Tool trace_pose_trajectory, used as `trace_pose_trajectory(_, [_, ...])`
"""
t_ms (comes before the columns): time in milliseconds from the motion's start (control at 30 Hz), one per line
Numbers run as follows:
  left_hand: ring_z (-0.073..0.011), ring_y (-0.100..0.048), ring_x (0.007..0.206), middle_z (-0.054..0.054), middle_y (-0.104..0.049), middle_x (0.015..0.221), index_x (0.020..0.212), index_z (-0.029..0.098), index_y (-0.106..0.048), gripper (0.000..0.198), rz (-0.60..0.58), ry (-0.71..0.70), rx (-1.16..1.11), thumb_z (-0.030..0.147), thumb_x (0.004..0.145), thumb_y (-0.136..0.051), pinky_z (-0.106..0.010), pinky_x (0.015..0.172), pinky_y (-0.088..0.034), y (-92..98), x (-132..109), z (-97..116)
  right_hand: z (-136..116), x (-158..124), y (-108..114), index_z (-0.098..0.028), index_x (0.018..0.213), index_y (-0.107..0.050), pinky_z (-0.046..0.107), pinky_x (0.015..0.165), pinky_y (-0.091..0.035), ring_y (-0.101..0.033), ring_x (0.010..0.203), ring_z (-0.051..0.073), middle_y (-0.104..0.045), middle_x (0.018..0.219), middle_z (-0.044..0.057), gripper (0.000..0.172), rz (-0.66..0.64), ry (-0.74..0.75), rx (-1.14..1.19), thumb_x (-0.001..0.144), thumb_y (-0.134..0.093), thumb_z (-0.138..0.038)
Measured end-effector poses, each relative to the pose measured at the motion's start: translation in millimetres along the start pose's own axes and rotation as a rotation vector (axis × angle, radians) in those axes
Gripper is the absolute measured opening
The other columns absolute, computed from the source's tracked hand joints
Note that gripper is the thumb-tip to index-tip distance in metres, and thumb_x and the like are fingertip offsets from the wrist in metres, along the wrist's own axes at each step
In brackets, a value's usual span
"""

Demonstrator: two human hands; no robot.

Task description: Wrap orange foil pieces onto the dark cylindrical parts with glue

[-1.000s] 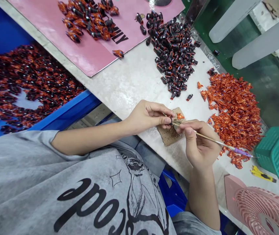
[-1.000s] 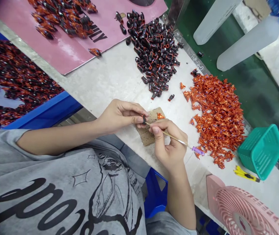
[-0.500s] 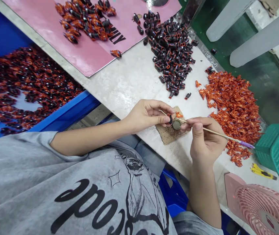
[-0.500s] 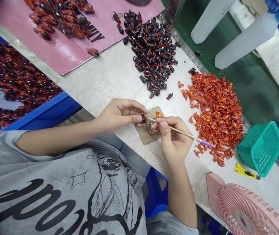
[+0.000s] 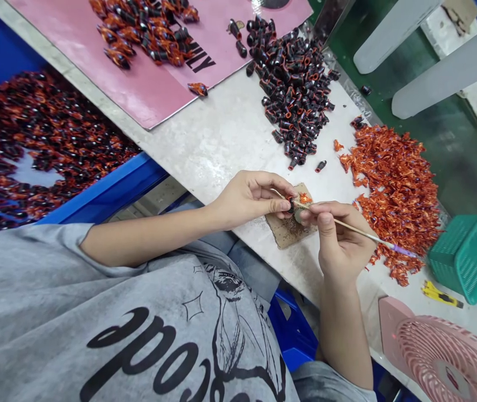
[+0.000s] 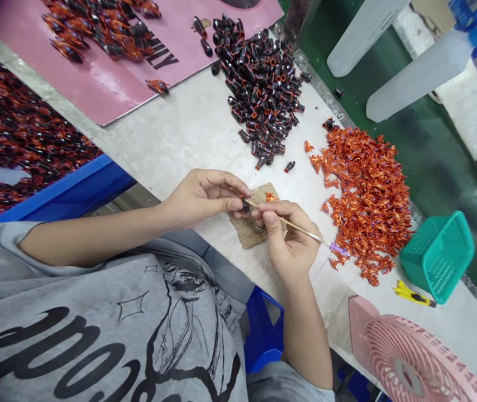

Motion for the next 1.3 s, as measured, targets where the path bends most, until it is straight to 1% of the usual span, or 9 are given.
trace_pose_trajectory(433, [-0.0148,-0.074,0.070,-0.005,-0.076,0.080,0.084,0.012,-0.074,0.040,-0.011,0.008,-0.026,0.039,0.062,-0.094,-0.024,0.069,-0.064,-0.6,0,0,1,-1,-1,-0.023,0.089,-0.073,0.026,0.060,-0.058,-0.070,0.065,0.012,-0.076,0.077,0.000,0.010,-0.027,0.020,0.000,0.093,-0.066,-0.030])
trace_pose_trajectory(733, [-0.0199,-0.076,0.075,-0.008,-0.076,0.086,0.087,0.011,-0.074,0.043,-0.002,-0.016,0.027,0.042,0.064,-0.092,-0.033,0.072,-0.066,0.9,0,-1,0,-1,1,-0.022,0.088,-0.072,0.027,0.060,-0.057,-0.069,0.065,0.013,-0.076,0.077,0.001,0.015,-0.028,0.025,-0.060,0.094,-0.064,-0.033])
trace_pose_trajectory(933, [-0.0174,-0.075,0.073,-0.007,-0.076,0.086,0.087,0.011,-0.073,0.041,0.003,-0.009,-0.009,0.039,0.064,-0.093,-0.031,0.072,-0.065,0.5,0,-1,-4,3,4,-0.023,0.088,-0.071,0.027,0.054,-0.052,-0.067,0.061,0.012,-0.076,0.078,0.002,0.018,0.028,0.070,0.008,0.094,-0.063,-0.038])
trace_pose_trajectory(1000, [-0.0162,-0.074,0.071,-0.006,-0.076,0.084,0.086,0.012,-0.073,0.040,-0.004,-0.015,-0.021,0.038,0.064,-0.093,-0.029,0.070,-0.065,-0.1,0,-1,-7,9,16,-0.025,0.093,-0.071,0.027,0.049,-0.048,-0.067,0.060,0.013,-0.077,0.081,0.002,0.019,0.125,0.121,0.052,0.097,-0.058,-0.039])
trace_pose_trajectory(1067, [-0.0156,-0.074,0.070,-0.006,-0.077,0.083,0.085,0.012,-0.074,0.037,-0.005,-0.022,-0.025,0.038,0.065,-0.093,-0.027,0.069,-0.064,0.0,0,-2,-7,16,37,-0.026,0.095,-0.070,0.027,0.045,-0.042,-0.067,0.057,0.014,-0.077,0.083,0.001,0.021,0.263,0.183,0.028,0.098,-0.053,-0.038])
trace_pose_trajectory(1167, [-0.0161,-0.074,0.070,-0.007,-0.078,0.084,0.086,0.013,-0.075,0.036,0.005,-0.022,0.006,0.038,0.066,-0.092,-0.028,0.071,-0.064,1.6,-1,-3,-4,24,79,-0.026,0.079,-0.064,0.028,0.045,-0.038,-0.063,0.052,0.014,-0.075,0.076,-0.001,0.023,0.431,0.256,-0.173,0.096,-0.055,-0.039])
trace_pose_trajectory(1200, [-0.0162,-0.074,0.070,-0.007,-0.078,0.084,0.087,0.013,-0.075,0.036,0.010,-0.023,0.020,0.038,0.066,-0.092,-0.029,0.072,-0.064,2.2,-1,-3,0,26,91,-0.025,0.075,-0.062,0.029,0.050,-0.040,-0.064,0.056,0.015,-0.073,0.073,-0.001,0.023,0.432,0.247,-0.282,0.093,-0.060,-0.039])
trace_pose_trajectory(1233, [-0.0162,-0.074,0.070,-0.007,-0.078,0.085,0.087,0.014,-0.075,0.036,0.012,-0.026,0.030,0.038,0.066,-0.092,-0.029,0.072,-0.064,2.6,-1,-3,6,29,101,-0.025,0.074,-0.063,0.030,0.056,-0.044,-0.066,0.063,0.017,-0.071,0.072,0.000,0.020,0.377,0.216,-0.412,0.088,-0.066,-0.038])
trace_pose_trajectory(1300, [-0.0159,-0.074,0.070,-0.007,-0.079,0.085,0.087,0.014,-0.075,0.034,0.013,-0.043,0.037,0.036,0.067,-0.091,-0.029,0.072,-0.064,2.8,-2,-2,23,32,113,-0.024,0.076,-0.067,0.036,0.069,-0.049,-0.067,0.075,0.021,-0.072,0.076,0.002,0.013,0.207,0.115,-0.695,0.080,-0.075,-0.035])
Point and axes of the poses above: each hand's wrist, its own x-axis towards the middle knuckle, its own y-axis out of the back of the hand, z = x × y, the point moved 5 cm from there along x, towards the middle knuckle
